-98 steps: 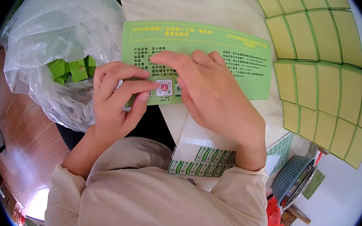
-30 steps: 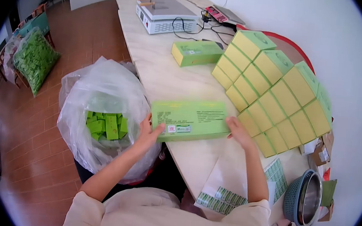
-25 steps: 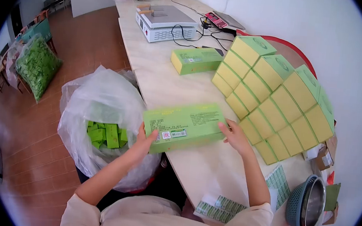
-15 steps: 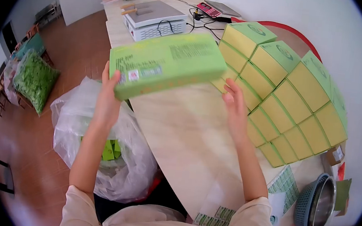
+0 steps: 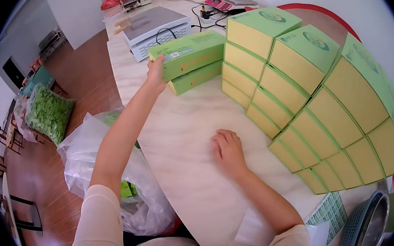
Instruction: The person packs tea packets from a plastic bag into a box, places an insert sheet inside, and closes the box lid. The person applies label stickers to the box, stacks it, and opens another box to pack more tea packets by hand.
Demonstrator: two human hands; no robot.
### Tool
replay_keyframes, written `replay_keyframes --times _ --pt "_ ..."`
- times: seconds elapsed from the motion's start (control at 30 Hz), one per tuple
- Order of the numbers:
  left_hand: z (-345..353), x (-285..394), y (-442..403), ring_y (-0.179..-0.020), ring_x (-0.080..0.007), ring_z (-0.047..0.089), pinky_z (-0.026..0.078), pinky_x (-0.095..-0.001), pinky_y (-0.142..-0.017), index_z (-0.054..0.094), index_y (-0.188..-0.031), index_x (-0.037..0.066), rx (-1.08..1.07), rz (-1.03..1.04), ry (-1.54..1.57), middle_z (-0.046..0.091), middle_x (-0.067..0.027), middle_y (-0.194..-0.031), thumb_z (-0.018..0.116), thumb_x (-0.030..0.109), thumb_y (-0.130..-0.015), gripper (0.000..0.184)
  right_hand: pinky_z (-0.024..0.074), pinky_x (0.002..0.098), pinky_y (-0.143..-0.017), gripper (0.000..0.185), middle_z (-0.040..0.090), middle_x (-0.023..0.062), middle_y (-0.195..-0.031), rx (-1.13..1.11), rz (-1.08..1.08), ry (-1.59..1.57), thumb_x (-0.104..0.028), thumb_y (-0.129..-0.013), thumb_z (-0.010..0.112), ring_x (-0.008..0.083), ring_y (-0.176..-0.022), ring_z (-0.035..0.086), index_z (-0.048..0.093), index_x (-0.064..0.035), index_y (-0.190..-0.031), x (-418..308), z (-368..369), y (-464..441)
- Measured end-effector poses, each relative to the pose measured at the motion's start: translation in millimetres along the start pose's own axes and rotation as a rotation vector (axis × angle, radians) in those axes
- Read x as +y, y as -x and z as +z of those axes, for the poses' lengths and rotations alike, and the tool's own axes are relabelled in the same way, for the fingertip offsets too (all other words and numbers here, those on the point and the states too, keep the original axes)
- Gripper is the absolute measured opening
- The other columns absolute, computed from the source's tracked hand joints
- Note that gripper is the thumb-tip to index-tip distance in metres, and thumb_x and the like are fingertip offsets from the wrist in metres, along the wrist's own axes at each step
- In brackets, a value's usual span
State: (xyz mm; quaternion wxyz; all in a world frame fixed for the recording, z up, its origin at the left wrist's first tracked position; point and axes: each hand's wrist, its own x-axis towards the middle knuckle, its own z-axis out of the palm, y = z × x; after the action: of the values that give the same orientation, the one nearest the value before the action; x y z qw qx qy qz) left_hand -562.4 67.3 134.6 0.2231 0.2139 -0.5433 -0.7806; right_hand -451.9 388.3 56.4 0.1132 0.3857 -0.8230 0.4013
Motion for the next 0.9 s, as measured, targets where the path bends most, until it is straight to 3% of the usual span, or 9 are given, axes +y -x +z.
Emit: replay_keyframes --times 0.1,0.17,0.3,0.37,0.5,0.57,0.7,0.77,0.9 --pt "-3.8 -23.7 -30.3 -0.123 -0.0292 0.045 0.044 -0.0461 -0.096 0.017 -0.145 0.012 0.039 -0.095 -0.062 0.037 -0.0145 -0.138 0.047 0.035 -0.095 0.063 0.0389 0.0429 -0.093 0.012 0.057 0.0152 -0.111 0.007 0.009 0.001 -0.01 -0.083 0.059 0.0319 -0.109 0.05 0.06 -0.0031 -0.093 -2.3 -0.7 1.0" --pt "3.8 -18.8 -25.7 -0.124 -0.0314 0.044 0.043 -0.0438 -0.099 0.015 -0.145 0.004 0.061 -0.086 -0.325 0.033 -0.0185 -0.14 0.048 0.038 -0.095 0.069 0.0391 0.0429 -0.093 0.011 0.056 0.0152 -0.111 0.01 0.006 0.011 -0.01 -0.083 0.059 0.0319 -0.11 0.049 0.061 -0.0034 -0.091 -1.2 0.8 0.6" --pt "11.1 -16.3 -17.1 -0.125 -0.0326 0.042 0.041 -0.043 -0.101 0.016 -0.145 0.004 0.04 -0.081 -0.221 0.03 -0.0202 -0.143 0.048 0.04 -0.093 0.071 0.0382 0.0426 -0.094 0.011 0.056 0.0155 -0.114 -0.002 0.028 -0.004 -0.011 -0.083 0.059 0.0319 -0.112 0.048 0.061 -0.0036 -0.092 -2.4 1.2 1.1" --pt "13.2 -20.4 -20.0 -0.127 -0.034 0.039 0.035 -0.0427 -0.105 0.017 -0.145 0.004 0.29 -0.007 -0.489 0.031 -0.0217 -0.142 0.05 0.04 -0.092 0.073 0.0389 0.0425 -0.092 0.009 0.057 0.0134 -0.112 0.007 0.016 0.008 -0.011 -0.085 0.059 0.0312 -0.11 0.049 0.061 -0.0047 -0.092 -0.9 1.4 1.3" --pt "16.9 -14.1 -9.4 -0.128 -0.0353 0.036 0.028 -0.0414 -0.108 0.021 -0.144 0.0 0.457 0.133 -0.577 0.032 -0.023 -0.141 0.058 0.041 -0.087 0.079 0.0388 0.0429 -0.092 0.01 0.057 0.0136 -0.112 -0.006 0.031 0.049 -0.011 -0.086 0.058 0.0313 -0.11 0.049 0.061 -0.0048 -0.092 12.1 14.7 9.3" --pt "47.2 6.8 21.7 -0.129 -0.0371 0.033 0.023 -0.0436 -0.109 0.026 -0.141 -0.004 0.332 0.697 -0.578 0.031 -0.0244 -0.14 0.066 0.042 -0.081 0.085 0.0387 0.0432 -0.092 0.01 0.057 0.0138 -0.112 -0.036 0.041 0.034 -0.012 -0.086 0.058 0.0313 -0.11 0.049 0.061 -0.0048 -0.092 10.1 12.1 6.9" --pt "132.4 30.9 83.2 -0.131 -0.04 0.025 0.022 -0.0491 -0.108 0.032 -0.137 -0.004 -0.045 1.298 -0.762 0.031 -0.0269 -0.138 0.072 0.044 -0.075 0.088 0.0389 0.0433 -0.092 0.01 0.056 0.0138 -0.112 -0.058 0.041 0.072 -0.012 -0.085 0.058 0.0318 -0.11 0.049 0.061 -0.0049 -0.092 5.5 10.0 4.4" --pt "167.8 40.9 114.3 -0.132 -0.0418 0.022 0.02 -0.0511 -0.109 0.039 -0.136 0.003 -0.246 1.324 -0.765 0.028 -0.0275 -0.14 0.07 0.047 -0.077 0.08 0.0392 0.0433 -0.091 0.01 0.056 0.0141 -0.113 -0.028 0.05 0.058 -0.011 -0.084 0.059 0.0323 -0.11 0.049 0.06 -0.0049 -0.092 7.3 12.2 6.9" --pt "202.2 31.0 109.5 -0.134 -0.044 0.017 0.017 -0.0543 -0.108 0.046 -0.132 0.009 -0.291 1.265 -0.891 0.024 -0.0277 -0.143 0.067 0.053 -0.077 0.073 0.0394 0.0437 -0.091 0.01 0.056 0.0146 -0.113 -0.007 0.014 0.063 -0.01 -0.083 0.059 0.033 -0.109 0.049 0.06 -0.0048 -0.092 12.6 17.2 10.2"
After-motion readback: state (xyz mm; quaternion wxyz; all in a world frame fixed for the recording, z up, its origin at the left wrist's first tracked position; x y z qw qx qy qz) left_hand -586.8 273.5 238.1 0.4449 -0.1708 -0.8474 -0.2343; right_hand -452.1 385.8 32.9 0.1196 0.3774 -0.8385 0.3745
